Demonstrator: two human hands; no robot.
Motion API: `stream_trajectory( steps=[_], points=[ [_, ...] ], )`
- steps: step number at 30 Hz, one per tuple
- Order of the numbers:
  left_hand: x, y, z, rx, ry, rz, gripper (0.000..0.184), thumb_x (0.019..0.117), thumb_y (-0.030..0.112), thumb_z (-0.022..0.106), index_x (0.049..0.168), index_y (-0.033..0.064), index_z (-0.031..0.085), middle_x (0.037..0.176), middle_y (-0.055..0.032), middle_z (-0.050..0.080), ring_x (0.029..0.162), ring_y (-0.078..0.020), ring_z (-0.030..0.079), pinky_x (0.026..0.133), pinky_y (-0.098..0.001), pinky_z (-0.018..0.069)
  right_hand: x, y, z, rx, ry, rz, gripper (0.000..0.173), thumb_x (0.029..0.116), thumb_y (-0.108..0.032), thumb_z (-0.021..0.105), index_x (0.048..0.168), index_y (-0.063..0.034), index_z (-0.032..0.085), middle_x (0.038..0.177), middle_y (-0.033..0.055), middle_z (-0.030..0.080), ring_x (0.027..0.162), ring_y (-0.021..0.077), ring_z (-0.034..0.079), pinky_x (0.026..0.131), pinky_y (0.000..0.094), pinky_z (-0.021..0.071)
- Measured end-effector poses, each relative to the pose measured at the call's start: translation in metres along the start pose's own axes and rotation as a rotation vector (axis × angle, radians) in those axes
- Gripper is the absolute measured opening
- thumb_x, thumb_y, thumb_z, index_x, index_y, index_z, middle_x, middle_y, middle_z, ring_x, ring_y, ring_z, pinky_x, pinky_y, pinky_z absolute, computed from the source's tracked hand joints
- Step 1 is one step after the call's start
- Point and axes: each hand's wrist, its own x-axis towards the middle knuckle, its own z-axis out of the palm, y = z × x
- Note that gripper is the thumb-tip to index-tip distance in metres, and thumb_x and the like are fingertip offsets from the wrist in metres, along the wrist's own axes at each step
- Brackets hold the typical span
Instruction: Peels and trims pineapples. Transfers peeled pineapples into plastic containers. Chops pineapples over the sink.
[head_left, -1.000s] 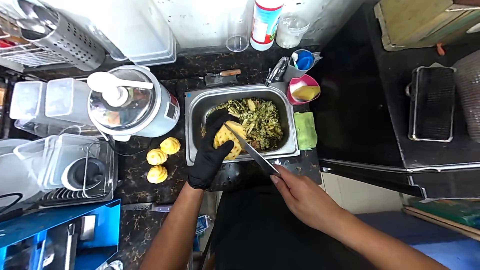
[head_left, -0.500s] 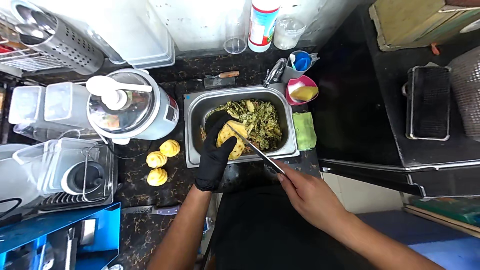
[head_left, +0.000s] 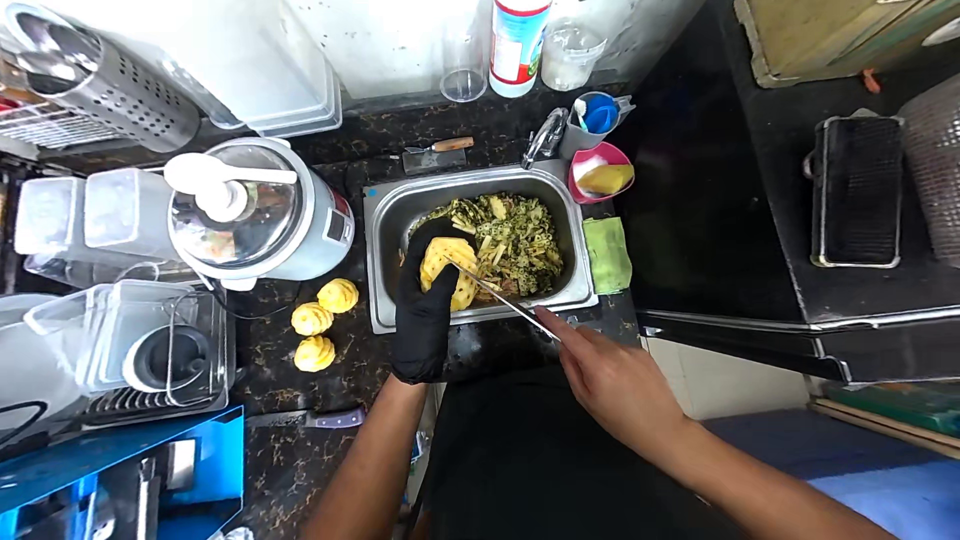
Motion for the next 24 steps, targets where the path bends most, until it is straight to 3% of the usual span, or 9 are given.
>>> stream_trajectory(
  steps=[4, 7, 9, 11, 15, 24],
  points=[
    [-0.012, -0.008, 0.012, 0.003, 0.031, -0.097, 0.048, 0.0977, 0.012, 0.064, 0.145, 0.0134, 0.053, 0.121, -0.0099, 0.069, 0.103, -0.0200, 0.070, 0.088, -0.0385, 0.0610, 0.014, -0.004, 0.008, -0.001, -0.043, 0.030, 0.048, 0.1039, -0.020, 0.045, 0.151, -0.0266, 0.053, 0.081, 0.0079, 0.067, 0.056, 0.0249, 0.064, 0.047, 0.0417, 0.0522],
    [-0.007, -0.005, 0.000, -0.087, 0.021, -0.140, 0.048, 0.0987, 0.011, 0.060, 0.145, 0.0144, 0.051, 0.123, -0.0109, 0.067, 0.103, -0.0213, 0.069, 0.087, -0.0400, 0.0608, 0.015, 0.000, 0.001, 0.138, -0.027, 0.040, 0.044, 0.1074, -0.025, 0.043, 0.150, -0.0249, 0.055, 0.083, 0.0066, 0.069, 0.059, 0.0231, 0.065, 0.050, 0.0425, 0.0539],
    [0.003, 0.002, -0.017, -0.214, -0.060, -0.212, 0.044, 0.1031, 0.026, 0.049, 0.147, 0.0222, 0.050, 0.125, -0.0075, 0.066, 0.105, -0.0194, 0.068, 0.087, -0.0399, 0.0594, 0.012, 0.005, -0.007, 0.282, -0.045, 0.071, 0.042, 0.1099, -0.031, 0.040, 0.148, -0.0213, 0.056, 0.084, 0.0048, 0.070, 0.063, 0.0206, 0.065, 0.055, 0.0425, 0.0551],
    [0.012, 0.001, -0.026, -0.239, -0.067, -0.267, 0.044, 0.1016, 0.040, 0.047, 0.143, 0.0240, 0.053, 0.119, -0.0063, 0.069, 0.101, -0.0183, 0.069, 0.083, -0.0392, 0.0608, 0.011, 0.009, -0.012, 0.349, -0.124, 0.089, 0.045, 0.1113, -0.040, 0.036, 0.149, -0.0238, 0.054, 0.081, 0.0030, 0.068, 0.064, 0.0194, 0.064, 0.057, 0.0431, 0.0543],
    [0.013, -0.012, -0.030, 0.008, -0.068, -0.177, 0.051, 0.0955, 0.027, 0.054, 0.147, 0.0207, 0.052, 0.128, -0.0081, 0.065, 0.105, -0.0203, 0.068, 0.085, -0.0405, 0.0601, 0.012, 0.009, -0.015, 0.363, -0.188, 0.062, 0.044, 0.1112, -0.041, 0.035, 0.143, -0.0215, 0.058, 0.070, 0.0010, 0.062, 0.058, 0.0185, 0.060, 0.053, 0.0416, 0.0516],
    [0.013, -0.002, -0.031, 0.227, -0.101, 0.049, 0.053, 0.0931, 0.022, 0.064, 0.145, 0.0171, 0.054, 0.138, -0.0022, 0.062, 0.113, -0.0137, 0.065, 0.092, -0.0341, 0.0585, 0.010, 0.005, -0.023, 0.386, -0.264, 0.030, 0.042, 0.1113, -0.039, 0.036, 0.142, -0.0201, 0.058, 0.068, -0.0001, 0.060, 0.057, 0.0168, 0.058, 0.052, 0.0387, 0.0503]
  ],
)
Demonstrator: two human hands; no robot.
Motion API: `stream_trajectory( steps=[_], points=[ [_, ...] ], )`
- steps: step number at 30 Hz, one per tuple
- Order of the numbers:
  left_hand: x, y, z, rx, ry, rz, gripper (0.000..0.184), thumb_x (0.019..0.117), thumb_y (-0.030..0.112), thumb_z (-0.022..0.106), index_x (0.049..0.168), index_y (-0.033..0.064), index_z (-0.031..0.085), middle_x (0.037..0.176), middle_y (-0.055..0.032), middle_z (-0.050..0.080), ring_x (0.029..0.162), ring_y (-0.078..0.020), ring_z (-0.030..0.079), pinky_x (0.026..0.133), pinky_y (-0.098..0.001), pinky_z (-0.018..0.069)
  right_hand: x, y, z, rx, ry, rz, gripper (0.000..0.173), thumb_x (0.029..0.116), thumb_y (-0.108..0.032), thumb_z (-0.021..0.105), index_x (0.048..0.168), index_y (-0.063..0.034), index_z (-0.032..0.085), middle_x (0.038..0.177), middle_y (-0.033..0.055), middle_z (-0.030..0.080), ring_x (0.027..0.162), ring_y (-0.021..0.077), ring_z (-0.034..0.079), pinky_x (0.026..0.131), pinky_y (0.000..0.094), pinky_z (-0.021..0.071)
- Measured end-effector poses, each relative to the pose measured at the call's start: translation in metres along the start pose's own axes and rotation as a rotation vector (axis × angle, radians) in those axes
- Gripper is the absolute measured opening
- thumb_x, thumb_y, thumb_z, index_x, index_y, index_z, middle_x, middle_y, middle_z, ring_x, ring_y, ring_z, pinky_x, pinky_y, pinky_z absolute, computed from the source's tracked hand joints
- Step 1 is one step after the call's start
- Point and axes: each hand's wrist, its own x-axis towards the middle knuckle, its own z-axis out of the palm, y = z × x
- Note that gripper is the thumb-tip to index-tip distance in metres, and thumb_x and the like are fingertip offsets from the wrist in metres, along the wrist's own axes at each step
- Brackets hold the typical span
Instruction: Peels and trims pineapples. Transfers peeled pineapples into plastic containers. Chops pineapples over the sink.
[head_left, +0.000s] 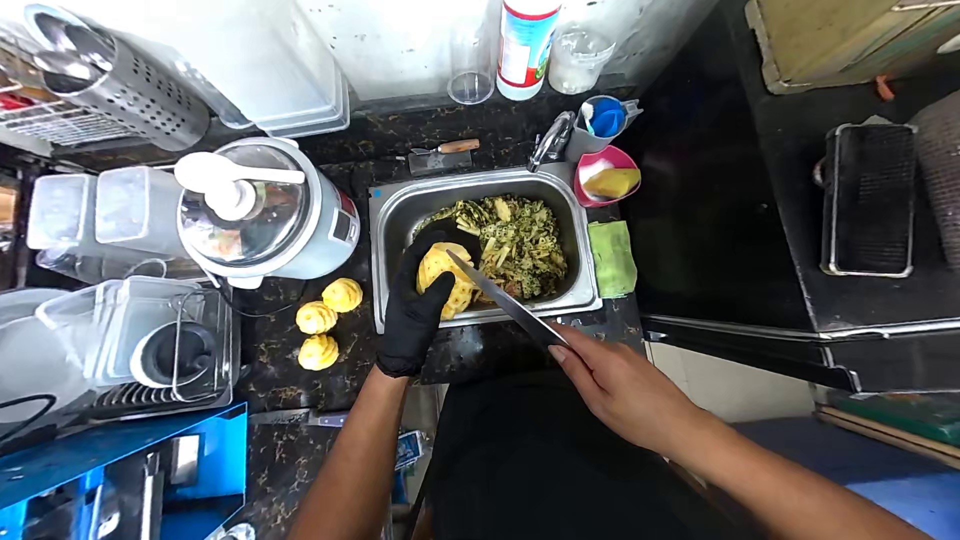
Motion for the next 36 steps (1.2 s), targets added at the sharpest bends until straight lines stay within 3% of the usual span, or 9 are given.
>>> stream_trajectory(
  steps=[3, 6, 14, 17, 21, 25, 28, 31, 36],
  points=[
    [0.000, 0.002, -0.001, -0.011, -0.069, 0.003, 0.053, 0.0919, 0.019, 0.065, 0.144, 0.0176, 0.055, 0.138, -0.0020, 0.061, 0.113, -0.0139, 0.065, 0.092, -0.0342, 0.0584, 0.002, 0.001, -0.001, 0.035, -0.042, 0.008, 0.040, 0.1111, -0.038, 0.037, 0.137, -0.0180, 0.060, 0.066, -0.0003, 0.057, 0.056, 0.0157, 0.056, 0.052, 0.0374, 0.0492],
    [-0.003, 0.004, 0.003, -0.050, -0.123, -0.091, 0.049, 0.0908, 0.013, 0.066, 0.139, 0.0169, 0.058, 0.123, -0.0031, 0.068, 0.101, -0.0128, 0.069, 0.084, -0.0310, 0.0614, 0.007, 0.001, -0.007, 0.077, -0.125, 0.051, 0.040, 0.1111, -0.040, 0.036, 0.135, -0.0183, 0.060, 0.067, -0.0007, 0.055, 0.057, 0.0147, 0.055, 0.054, 0.0364, 0.0484],
    [0.003, 0.001, 0.007, -0.040, 0.024, -0.009, 0.051, 0.0939, 0.018, 0.063, 0.144, 0.0139, 0.052, 0.140, -0.0039, 0.060, 0.122, -0.0164, 0.062, 0.099, -0.0357, 0.0557, 0.001, 0.004, 0.008, -0.214, 0.166, -0.037, 0.043, 0.1101, -0.034, 0.039, 0.148, -0.0263, 0.057, 0.080, 0.0037, 0.069, 0.062, 0.0215, 0.064, 0.053, 0.0424, 0.0531],
    [0.001, 0.004, 0.013, -0.091, 0.046, -0.010, 0.051, 0.0947, 0.013, 0.063, 0.144, 0.0142, 0.051, 0.136, -0.0051, 0.061, 0.114, -0.0164, 0.065, 0.093, -0.0346, 0.0583, 0.002, 0.007, 0.013, -0.286, 0.191, -0.048, 0.043, 0.1088, -0.031, 0.039, 0.149, -0.0276, 0.056, 0.080, 0.0041, 0.068, 0.059, 0.0219, 0.064, 0.049, 0.0416, 0.0520],
    [-0.006, 0.003, 0.020, -0.045, 0.094, -0.015, 0.049, 0.0970, 0.014, 0.065, 0.144, 0.0188, 0.053, 0.138, -0.0023, 0.061, 0.117, -0.0159, 0.064, 0.092, -0.0361, 0.0584, 0.006, 0.004, 0.022, -0.395, 0.235, -0.036, 0.045, 0.1051, -0.024, 0.044, 0.148, -0.0246, 0.057, 0.078, 0.0067, 0.067, 0.054, 0.0236, 0.063, 0.045, 0.0407, 0.0503],
    [-0.014, -0.001, 0.031, -0.025, 0.107, -0.117, 0.051, 0.0954, 0.017, 0.068, 0.143, 0.0169, 0.051, 0.122, -0.0044, 0.067, 0.101, -0.0138, 0.069, 0.085, -0.0337, 0.0609, 0.014, 0.000, 0.028, -0.377, 0.203, 0.012, 0.046, 0.1062, -0.024, 0.042, 0.151, -0.0261, 0.054, 0.080, 0.0067, 0.067, 0.057, 0.0236, 0.064, 0.048, 0.0411, 0.0525],
    [-0.007, -0.006, 0.013, -0.309, 0.064, -0.260, 0.040, 0.1056, 0.024, 0.051, 0.145, 0.0174, 0.052, 0.126, -0.0078, 0.066, 0.106, -0.0190, 0.067, 0.088, -0.0388, 0.0592, 0.011, 0.002, 0.021, -0.274, 0.255, 0.033, 0.043, 0.1084, -0.026, 0.041, 0.149, -0.0200, 0.056, 0.084, 0.0077, 0.071, 0.061, 0.0250, 0.067, 0.052, 0.0445, 0.0556],
    [0.002, -0.001, -0.010, -0.793, 0.008, -0.474, 0.053, 0.1019, 0.057, 0.042, 0.136, 0.0189, 0.057, 0.121, -0.0111, 0.067, 0.106, -0.0242, 0.068, 0.086, -0.0443, 0.0607, 0.012, 0.023, 0.019, -0.165, 0.308, 0.071, 0.043, 0.1101, -0.030, 0.039, 0.145, -0.0113, 0.058, 0.083, 0.0102, 0.071, 0.064, 0.0270, 0.067, 0.057, 0.0488, 0.0562],
    [-0.003, -0.022, -0.024, -0.923, -0.067, -0.384, 0.045, 0.0938, 0.026, 0.062, 0.137, 0.0175, 0.053, 0.119, -0.0140, 0.067, 0.105, -0.0270, 0.069, 0.091, -0.0492, 0.0584, 0.032, 0.063, 0.029, -0.233, -0.123, 0.421, 0.045, 0.1118, -0.037, 0.031, 0.152, -0.0220, 0.046, 0.094, 0.0185, 0.072, 0.088, 0.0422, 0.072, 0.076, 0.0619, 0.0557]
  ],
)
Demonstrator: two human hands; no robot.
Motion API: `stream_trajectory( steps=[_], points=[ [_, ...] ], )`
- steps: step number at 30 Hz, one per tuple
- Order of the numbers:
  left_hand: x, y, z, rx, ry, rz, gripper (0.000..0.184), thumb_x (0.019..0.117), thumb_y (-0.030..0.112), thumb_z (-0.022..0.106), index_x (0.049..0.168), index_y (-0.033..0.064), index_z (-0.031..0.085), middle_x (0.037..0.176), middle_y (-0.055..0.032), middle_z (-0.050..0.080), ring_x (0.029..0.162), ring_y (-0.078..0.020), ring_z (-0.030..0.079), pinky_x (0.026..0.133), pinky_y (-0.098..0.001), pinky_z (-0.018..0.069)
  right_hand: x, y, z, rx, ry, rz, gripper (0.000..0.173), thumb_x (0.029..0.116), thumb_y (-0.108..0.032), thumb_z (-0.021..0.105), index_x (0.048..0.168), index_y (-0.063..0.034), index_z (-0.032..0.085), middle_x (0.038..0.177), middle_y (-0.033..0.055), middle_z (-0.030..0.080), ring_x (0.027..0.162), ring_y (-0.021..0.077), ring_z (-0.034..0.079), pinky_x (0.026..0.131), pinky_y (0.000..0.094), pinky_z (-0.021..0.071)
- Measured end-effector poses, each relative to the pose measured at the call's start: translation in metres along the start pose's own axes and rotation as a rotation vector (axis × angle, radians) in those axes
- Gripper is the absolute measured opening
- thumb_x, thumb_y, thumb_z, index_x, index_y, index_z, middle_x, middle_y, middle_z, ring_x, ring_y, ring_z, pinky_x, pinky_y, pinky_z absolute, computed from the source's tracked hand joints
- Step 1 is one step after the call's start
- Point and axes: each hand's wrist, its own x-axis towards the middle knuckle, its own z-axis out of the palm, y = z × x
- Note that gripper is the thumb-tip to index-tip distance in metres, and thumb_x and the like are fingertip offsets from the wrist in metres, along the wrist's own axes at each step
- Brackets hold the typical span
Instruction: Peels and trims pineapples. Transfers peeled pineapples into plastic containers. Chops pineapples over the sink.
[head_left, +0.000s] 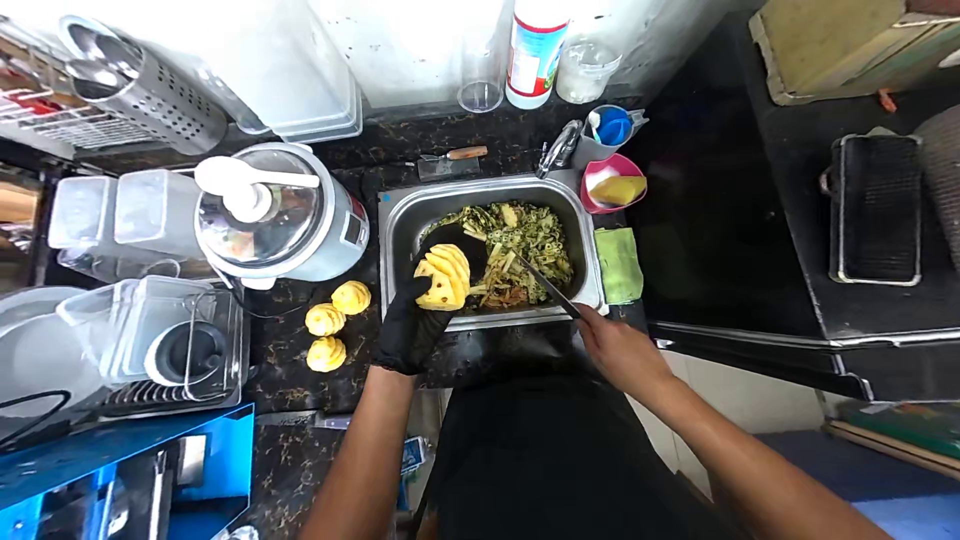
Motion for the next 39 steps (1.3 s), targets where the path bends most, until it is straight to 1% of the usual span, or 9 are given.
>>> stream_trajectory(
  steps=[3, 8, 10, 18, 26, 30, 33, 36, 39],
  points=[
    [-0.001, 0.000, -0.001, -0.054, -0.053, 0.008, 0.050, 0.0862, 0.021, 0.073, 0.133, 0.0157, 0.056, 0.117, -0.0142, 0.069, 0.104, -0.0259, 0.071, 0.091, -0.0457, 0.0595, -0.011, -0.008, -0.001, 0.134, 0.045, -0.089, 0.041, 0.1110, -0.038, 0.034, 0.139, -0.0173, 0.056, 0.080, 0.0130, 0.067, 0.073, 0.0339, 0.068, 0.066, 0.0560, 0.0548],
    [0.007, 0.000, 0.014, -0.105, -0.090, 0.090, 0.054, 0.0841, 0.020, 0.074, 0.134, 0.0155, 0.053, 0.122, -0.0126, 0.066, 0.111, -0.0253, 0.067, 0.097, -0.0467, 0.0562, -0.051, -0.044, -0.024, 0.392, 0.118, -0.375, 0.035, 0.1098, -0.041, 0.041, 0.120, -0.0163, 0.064, 0.066, -0.0014, 0.055, 0.055, 0.0131, 0.055, 0.050, 0.0366, 0.0482],
    [0.009, -0.002, 0.023, -0.122, -0.099, 0.113, 0.059, 0.0865, 0.017, 0.072, 0.140, 0.0185, 0.048, 0.124, -0.0125, 0.066, 0.112, -0.0249, 0.068, 0.096, -0.0451, 0.0580, -0.058, -0.053, -0.027, 0.403, 0.106, -0.412, 0.034, 0.1097, -0.041, 0.041, 0.123, -0.0184, 0.064, 0.067, -0.0028, 0.055, 0.056, 0.0115, 0.054, 0.050, 0.0345, 0.0481],
    [0.007, -0.001, 0.035, -0.116, -0.107, 0.151, 0.062, 0.0823, 0.018, 0.080, 0.136, 0.0167, 0.050, 0.123, -0.0125, 0.067, 0.110, -0.0242, 0.069, 0.095, -0.0434, 0.0590, -0.054, -0.055, -0.027, 0.357, 0.082, -0.430, 0.035, 0.1103, -0.040, 0.039, 0.126, -0.0181, 0.062, 0.067, -0.0031, 0.055, 0.056, 0.0113, 0.054, 0.051, 0.0328, 0.0479],
    [0.007, -0.007, 0.041, -0.049, -0.068, 0.140, 0.068, 0.0851, 0.016, 0.073, 0.145, 0.0204, 0.041, 0.126, -0.0115, 0.064, 0.111, -0.0228, 0.068, 0.094, -0.0434, 0.0586, -0.051, -0.055, -0.031, 0.425, -0.010, -0.410, 0.034, 0.1103, -0.040, 0.039, 0.124, -0.0184, 0.062, 0.067, -0.0044, 0.051, 0.056, 0.0085, 0.051, 0.051, 0.0298, 0.0460],
    [0.007, -0.007, 0.044, -0.098, -0.032, 0.148, 0.052, 0.0865, 0.019, 0.074, 0.134, 0.0165, 0.051, 0.119, -0.0117, 0.067, 0.106, -0.0227, 0.070, 0.091, -0.0415, 0.0601, -0.051, -0.055, -0.034, 0.433, -0.077, -0.391, 0.034, 0.1102, -0.041, 0.039, 0.123, -0.0197, 0.062, 0.067, -0.0047, 0.051, 0.056, 0.0086, 0.051, 0.052, 0.0300, 0.0464],
    [0.006, -0.014, 0.048, -0.006, -0.015, 0.123, 0.055, 0.0891, 0.020, 0.070, 0.139, 0.0204, 0.047, 0.122, -0.0102, 0.065, 0.105, -0.0214, 0.069, 0.088, -0.0408, 0.0606, -0.047, -0.058, -0.036, 0.456, -0.109, -0.370, 0.034, 0.1104, -0.040, 0.039, 0.124, -0.0188, 0.061, 0.069, -0.0037, 0.051, 0.057, 0.0092, 0.052, 0.054, 0.0304, 0.0466],
    [0.006, -0.020, 0.047, -0.027, 0.012, 0.118, 0.064, 0.0870, 0.015, 0.068, 0.145, 0.0213, 0.041, 0.127, -0.0112, 0.062, 0.111, -0.0226, 0.067, 0.093, -0.0430, 0.0583, -0.047, -0.059, -0.037, 0.398, -0.017, -0.371, 0.037, 0.1104, -0.040, 0.038, 0.130, -0.0196, 0.061, 0.069, -0.0029, 0.054, 0.057, 0.0106, 0.053, 0.054, 0.0325, 0.0476],
    [0.010, -0.015, 0.041, -0.059, 0.043, 0.217, 0.062, 0.0892, 0.011, 0.068, 0.144, 0.0185, 0.041, 0.127, -0.0126, 0.063, 0.112, -0.0249, 0.067, 0.095, -0.0448, 0.0573, -0.053, -0.056, -0.027, 0.228, 0.279, -0.420, 0.042, 0.1097, -0.033, 0.040, 0.144, -0.0194, 0.060, 0.074, 0.0009, 0.065, 0.059, 0.0163, 0.060, 0.052, 0.0387, 0.0515]
  ],
)
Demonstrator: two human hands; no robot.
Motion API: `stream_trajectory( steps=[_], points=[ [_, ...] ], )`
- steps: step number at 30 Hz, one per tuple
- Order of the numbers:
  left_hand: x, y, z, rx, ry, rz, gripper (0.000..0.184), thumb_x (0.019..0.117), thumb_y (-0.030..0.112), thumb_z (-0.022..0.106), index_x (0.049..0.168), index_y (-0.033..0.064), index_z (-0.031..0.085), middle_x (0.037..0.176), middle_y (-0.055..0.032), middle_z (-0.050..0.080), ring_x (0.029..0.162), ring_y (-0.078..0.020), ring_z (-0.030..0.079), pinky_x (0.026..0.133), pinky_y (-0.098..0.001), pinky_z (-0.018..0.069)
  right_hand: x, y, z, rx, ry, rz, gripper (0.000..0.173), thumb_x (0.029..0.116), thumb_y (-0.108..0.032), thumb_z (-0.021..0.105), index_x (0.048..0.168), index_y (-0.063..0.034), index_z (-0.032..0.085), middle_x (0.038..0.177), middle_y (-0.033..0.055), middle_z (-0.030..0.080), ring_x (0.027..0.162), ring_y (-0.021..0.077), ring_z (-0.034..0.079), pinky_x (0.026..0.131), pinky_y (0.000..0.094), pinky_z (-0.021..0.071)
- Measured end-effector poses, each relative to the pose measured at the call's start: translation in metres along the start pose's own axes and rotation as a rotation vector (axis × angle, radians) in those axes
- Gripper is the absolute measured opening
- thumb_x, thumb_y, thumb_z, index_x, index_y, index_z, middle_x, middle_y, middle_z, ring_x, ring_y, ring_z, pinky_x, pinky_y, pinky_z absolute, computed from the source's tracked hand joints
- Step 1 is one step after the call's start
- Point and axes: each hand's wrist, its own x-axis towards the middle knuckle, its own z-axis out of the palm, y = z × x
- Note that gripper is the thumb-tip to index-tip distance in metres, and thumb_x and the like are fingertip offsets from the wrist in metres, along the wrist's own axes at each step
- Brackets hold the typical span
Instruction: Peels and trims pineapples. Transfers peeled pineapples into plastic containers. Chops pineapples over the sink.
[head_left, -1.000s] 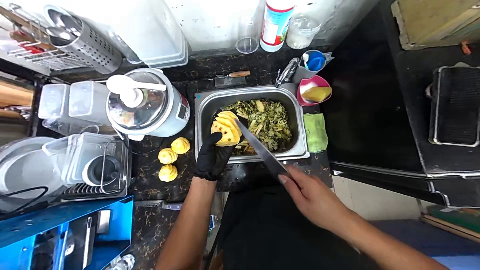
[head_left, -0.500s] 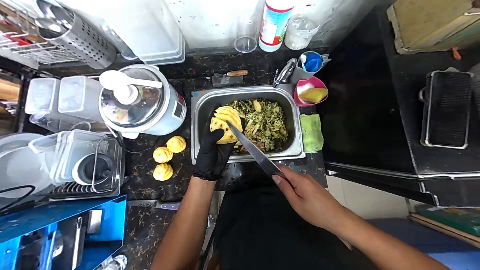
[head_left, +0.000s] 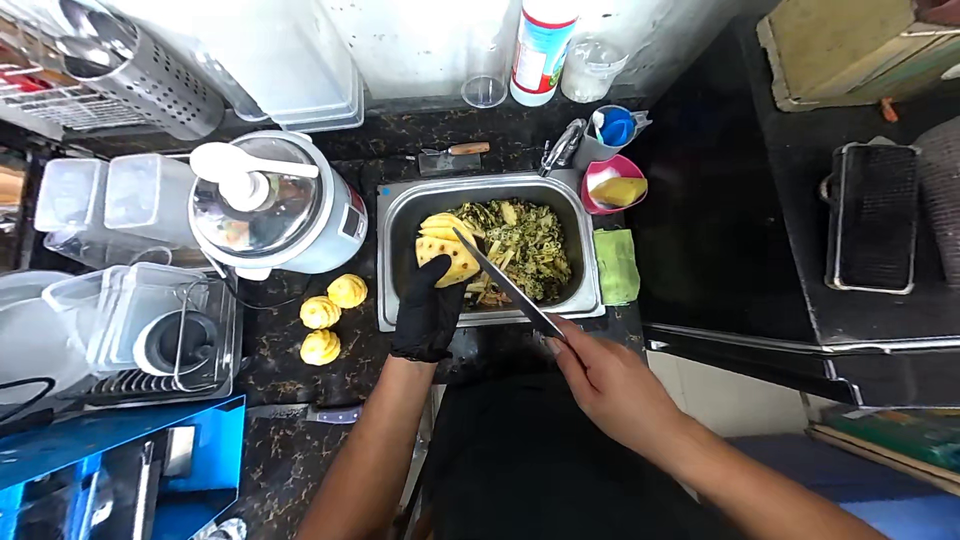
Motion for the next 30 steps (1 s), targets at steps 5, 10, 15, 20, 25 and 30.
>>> stream_trajectory(
  steps=[5, 10, 15, 20, 25, 30],
  points=[
    [0.001, 0.003, 0.006, 0.023, -0.011, 0.134, 0.085, 0.0840, -0.003, 0.066, 0.155, 0.0219, 0.027, 0.134, -0.0146, 0.057, 0.114, -0.0270, 0.066, 0.091, -0.0474, 0.0599, -0.004, 0.004, 0.012, -0.159, 0.089, -0.065, 0.043, 0.1078, -0.028, 0.042, 0.147, -0.0226, 0.059, 0.078, 0.0025, 0.067, 0.058, 0.0180, 0.062, 0.050, 0.0384, 0.0516],
    [-0.001, 0.001, 0.012, 0.071, 0.055, 0.162, 0.085, 0.0862, -0.005, 0.063, 0.156, 0.0261, 0.026, 0.137, -0.0124, 0.055, 0.115, -0.0250, 0.064, 0.091, -0.0456, 0.0595, -0.005, 0.005, 0.016, -0.237, 0.100, -0.060, 0.044, 0.1067, -0.027, 0.043, 0.148, -0.0242, 0.058, 0.078, 0.0032, 0.066, 0.056, 0.0193, 0.062, 0.047, 0.0383, 0.0510],
    [-0.005, -0.006, 0.012, 0.089, 0.086, 0.165, 0.077, 0.0883, -0.003, 0.064, 0.152, 0.0254, 0.031, 0.135, -0.0100, 0.057, 0.115, -0.0228, 0.064, 0.091, -0.0426, 0.0588, -0.003, 0.004, 0.021, -0.319, 0.117, -0.051, 0.045, 0.1041, -0.022, 0.044, 0.147, -0.0229, 0.059, 0.077, 0.0057, 0.065, 0.053, 0.0218, 0.061, 0.044, 0.0388, 0.0497],
    [-0.012, -0.020, 0.014, 0.103, 0.070, 0.088, 0.080, 0.0879, -0.003, 0.064, 0.154, 0.0279, 0.033, 0.139, -0.0111, 0.056, 0.119, -0.0248, 0.063, 0.095, -0.0459, 0.0564, 0.010, 0.003, 0.023, -0.252, 0.081, -0.012, 0.045, 0.1071, -0.025, 0.042, 0.150, -0.0240, 0.054, 0.082, 0.0056, 0.068, 0.058, 0.0220, 0.065, 0.050, 0.0408, 0.0535],
    [0.002, 0.010, -0.016, 0.048, 0.022, 0.005, 0.056, 0.0982, 0.024, 0.063, 0.149, 0.0219, 0.041, 0.134, -0.0097, 0.061, 0.117, -0.0225, 0.064, 0.098, -0.0429, 0.0561, -0.002, 0.031, 0.016, -0.096, 0.085, 0.058, 0.043, 0.1097, -0.029, 0.040, 0.146, -0.0126, 0.056, 0.084, 0.0077, 0.071, 0.064, 0.0236, 0.067, 0.057, 0.0461, 0.0567],
    [0.002, 0.032, -0.027, -0.088, 0.042, -0.194, 0.042, 0.0914, 0.031, 0.063, 0.129, 0.0124, 0.056, 0.122, -0.0171, 0.065, 0.108, -0.0321, 0.068, 0.088, -0.0522, 0.0592, -0.008, 0.038, 0.013, -0.003, -0.079, 0.132, 0.042, 0.1103, -0.039, 0.038, 0.138, -0.0158, 0.059, 0.074, 0.0043, 0.064, 0.061, 0.0215, 0.063, 0.056, 0.0452, 0.0539]
  ],
)
